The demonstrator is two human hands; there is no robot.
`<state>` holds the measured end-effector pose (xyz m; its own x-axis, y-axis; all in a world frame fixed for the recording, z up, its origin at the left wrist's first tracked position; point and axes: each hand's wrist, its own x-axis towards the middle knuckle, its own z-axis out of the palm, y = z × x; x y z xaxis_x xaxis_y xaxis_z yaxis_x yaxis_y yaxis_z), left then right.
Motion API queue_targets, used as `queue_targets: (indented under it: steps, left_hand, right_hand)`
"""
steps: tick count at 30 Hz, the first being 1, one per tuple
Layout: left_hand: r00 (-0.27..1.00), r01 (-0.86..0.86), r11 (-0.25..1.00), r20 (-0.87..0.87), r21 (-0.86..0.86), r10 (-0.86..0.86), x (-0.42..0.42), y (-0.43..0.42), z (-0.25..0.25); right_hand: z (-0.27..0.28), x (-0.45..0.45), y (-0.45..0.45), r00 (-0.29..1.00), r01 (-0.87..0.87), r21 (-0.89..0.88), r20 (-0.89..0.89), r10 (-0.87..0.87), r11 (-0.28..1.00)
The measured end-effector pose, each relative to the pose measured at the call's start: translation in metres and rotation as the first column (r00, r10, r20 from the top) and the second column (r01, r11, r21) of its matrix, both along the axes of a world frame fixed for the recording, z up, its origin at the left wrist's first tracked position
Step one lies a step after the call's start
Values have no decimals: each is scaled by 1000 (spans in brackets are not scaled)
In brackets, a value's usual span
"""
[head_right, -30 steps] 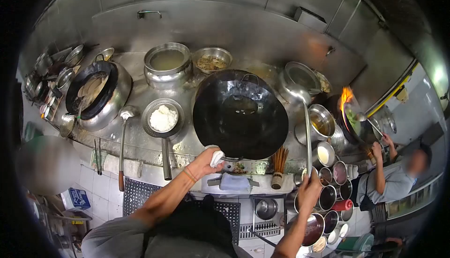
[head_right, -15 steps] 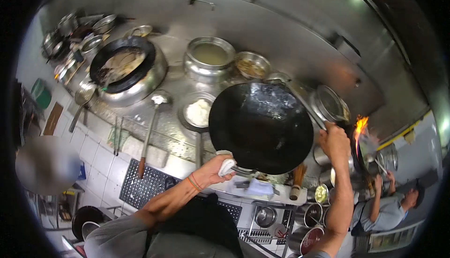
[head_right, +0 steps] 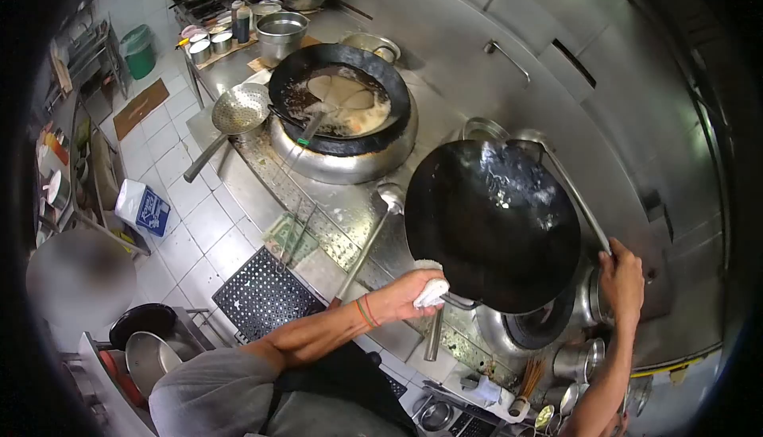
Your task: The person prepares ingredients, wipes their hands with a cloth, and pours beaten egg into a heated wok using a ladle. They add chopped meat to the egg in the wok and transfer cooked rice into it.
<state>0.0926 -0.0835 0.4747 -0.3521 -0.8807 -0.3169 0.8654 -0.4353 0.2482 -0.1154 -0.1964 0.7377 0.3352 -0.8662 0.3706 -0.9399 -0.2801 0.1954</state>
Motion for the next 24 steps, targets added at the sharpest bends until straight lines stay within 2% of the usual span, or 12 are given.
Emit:
queue_targets:
  steps: [2, 7, 8, 9, 11, 15, 17, 20, 24]
  left_hand:
    - [998, -53, 998, -32, -46, 51, 23, -10, 1]
    - [982, -123, 990, -154, -72, 111, 87, -38, 8]
    - [964, -94, 995, -254, -34, 82, 100, -43, 9]
    - [955, -102, 995, -281, -16, 94, 113, -46, 14]
    - [907, -110, 994, -409, -12, 95, 133, -56, 15]
    - [806, -126, 990, -589, -67, 62, 164, -69, 15]
    - [751, -138, 987, -659, -87, 47, 173, -74, 9]
    - [660, -146, 979, -751, -139, -8, 183, -87, -4]
    - [539, -169, 958, -835, -230, -106, 184, -97, -15]
  right_hand:
    - [3, 36, -11, 995, -85, -81, -55, 81, 993]
    - [27, 134, -36, 984, -141, -20, -108, 138, 990]
    - [30, 149, -45, 980, -159, -13, -125, 157, 987]
    - [35, 166, -48, 976, -176, -20, -133, 172, 984]
    - [41, 201, -51, 967, -212, -33, -150, 205, 977]
    - [51, 258, -79, 935, -254, 59, -241, 261, 965]
    - [53, 284, -82, 917, -254, 42, -308, 254, 966]
    - [59, 324, -78, 909, -153, 52, -384, 161, 987]
    - [60, 358, -79, 879, -198, 7, -441, 180, 980]
